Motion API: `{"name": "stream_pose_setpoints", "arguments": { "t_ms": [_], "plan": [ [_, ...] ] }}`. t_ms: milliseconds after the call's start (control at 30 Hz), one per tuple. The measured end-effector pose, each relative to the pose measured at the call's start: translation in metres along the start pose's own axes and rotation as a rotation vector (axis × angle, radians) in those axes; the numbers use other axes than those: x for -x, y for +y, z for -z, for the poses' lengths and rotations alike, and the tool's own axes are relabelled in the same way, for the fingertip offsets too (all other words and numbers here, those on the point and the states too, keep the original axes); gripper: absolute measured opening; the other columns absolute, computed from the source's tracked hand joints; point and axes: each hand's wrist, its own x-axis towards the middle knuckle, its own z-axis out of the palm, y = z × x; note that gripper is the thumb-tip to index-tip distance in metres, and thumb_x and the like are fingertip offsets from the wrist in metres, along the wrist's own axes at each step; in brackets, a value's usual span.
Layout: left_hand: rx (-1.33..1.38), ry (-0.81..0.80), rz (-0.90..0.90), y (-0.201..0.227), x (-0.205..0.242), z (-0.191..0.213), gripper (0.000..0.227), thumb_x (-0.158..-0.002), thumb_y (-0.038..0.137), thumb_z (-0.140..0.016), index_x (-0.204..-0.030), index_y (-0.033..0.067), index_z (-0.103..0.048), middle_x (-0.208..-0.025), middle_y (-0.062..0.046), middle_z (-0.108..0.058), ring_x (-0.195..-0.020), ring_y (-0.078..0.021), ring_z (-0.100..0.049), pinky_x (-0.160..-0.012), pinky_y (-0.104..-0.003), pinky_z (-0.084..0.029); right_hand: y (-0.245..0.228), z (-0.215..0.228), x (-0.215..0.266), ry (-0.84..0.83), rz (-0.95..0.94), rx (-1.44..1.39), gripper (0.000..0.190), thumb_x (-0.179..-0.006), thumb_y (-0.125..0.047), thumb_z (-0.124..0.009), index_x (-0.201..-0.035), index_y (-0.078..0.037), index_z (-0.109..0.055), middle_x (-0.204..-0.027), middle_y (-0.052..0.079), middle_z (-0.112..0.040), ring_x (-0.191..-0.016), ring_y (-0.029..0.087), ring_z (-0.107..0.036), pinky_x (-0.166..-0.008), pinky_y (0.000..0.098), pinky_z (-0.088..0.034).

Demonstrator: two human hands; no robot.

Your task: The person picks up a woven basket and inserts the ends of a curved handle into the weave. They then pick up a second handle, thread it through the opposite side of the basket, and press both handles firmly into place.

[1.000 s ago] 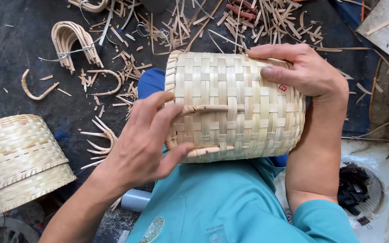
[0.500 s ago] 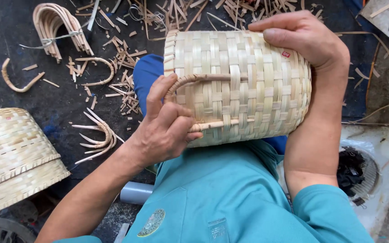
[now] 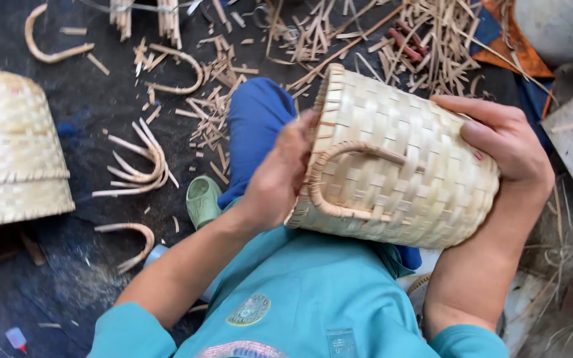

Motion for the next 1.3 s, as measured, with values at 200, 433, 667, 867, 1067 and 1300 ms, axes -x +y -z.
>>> {"name": "stream_pose_setpoints", "arguments": {
  "t_ms": [200, 433, 667, 867, 1067, 1300],
  "plan": [
    [0.445, -0.124, 0.394, -0.011, 0.008, 0.000, 0.070, -0.113, 0.051, -0.030, -0.156, -0.0038, -0.039, -0.152, -0.015, -0.052, -0.139, -0.0206, -0.051, -0.121, -0.036, -0.039, -0.002, -0.005, 0.007, 0.065, -0.101, -0.248, 0.054, -0.095, -0.017, -0.060, -0.143, 0.007, -0.058, -0.137, 0.015, -0.066, -0.121, 0.020, -0.063, -0.105, 0.0331, -0.048],
    [-0.245, -0.009, 0.238, -0.009, 0.009, -0.006, 0.065, -0.114, 0.050, -0.032, -0.149, -0.0025, -0.049, -0.141, -0.015, -0.062, -0.128, -0.0213, -0.057, -0.112, -0.033, -0.045, -0.005, -0.005, 0.006, 0.086, -0.096, -0.248, 0.054, -0.095, -0.018, -0.061, -0.143, 0.007, -0.059, -0.134, 0.014, -0.067, -0.120, 0.019, -0.063, -0.105, 0.0321, -0.048],
    [-0.125, -0.063, 0.227, 0.005, 0.006, -0.003, 0.061, -0.113, 0.046, -0.031, -0.147, -0.0027, -0.046, -0.143, -0.011, -0.058, -0.131, -0.0178, -0.055, -0.114, -0.032, -0.043, 0.001, -0.007, 0.008, 0.085, -0.010, -0.200, 0.050, -0.097, -0.019, -0.062, -0.140, 0.005, -0.062, -0.133, 0.012, -0.068, -0.120, 0.017, -0.063, -0.105, 0.0311, -0.048],
    [-0.173, 0.015, 0.508, 0.006, 0.005, 0.003, 0.057, -0.114, 0.036, -0.045, -0.144, -0.0123, -0.056, -0.100, -0.017, -0.045, -0.090, -0.0209, -0.046, -0.084, -0.037, -0.049, 0.007, -0.008, 0.007, 0.088, 0.062, -0.158, 0.050, -0.099, -0.026, -0.065, -0.139, 0.004, -0.064, -0.128, 0.012, -0.071, -0.116, 0.016, -0.065, -0.101, 0.0305, -0.052],
    [-0.173, -0.053, 0.274, 0.009, -0.003, -0.008, 0.053, -0.113, 0.035, -0.044, -0.146, -0.0059, -0.048, -0.134, -0.012, -0.063, -0.120, -0.0128, -0.061, -0.102, -0.027, -0.052, 0.021, -0.006, 0.004, 0.095, 0.068, -0.160, 0.050, -0.100, -0.031, -0.066, -0.138, 0.002, -0.065, -0.127, 0.010, -0.071, -0.115, 0.014, -0.065, -0.100, 0.0295, -0.051],
    [-0.134, 0.022, 0.291, 0.005, -0.011, -0.003, 0.053, -0.112, 0.035, -0.045, -0.144, -0.0066, -0.051, -0.129, -0.014, -0.064, -0.112, -0.0147, -0.065, -0.092, -0.027, -0.058, 0.027, -0.006, -0.006, 0.076, 0.060, -0.197, 0.044, -0.102, -0.028, -0.065, -0.136, 0.000, -0.067, -0.122, 0.008, -0.073, -0.110, 0.011, -0.065, -0.096, 0.0275, -0.052]
  ]
}}
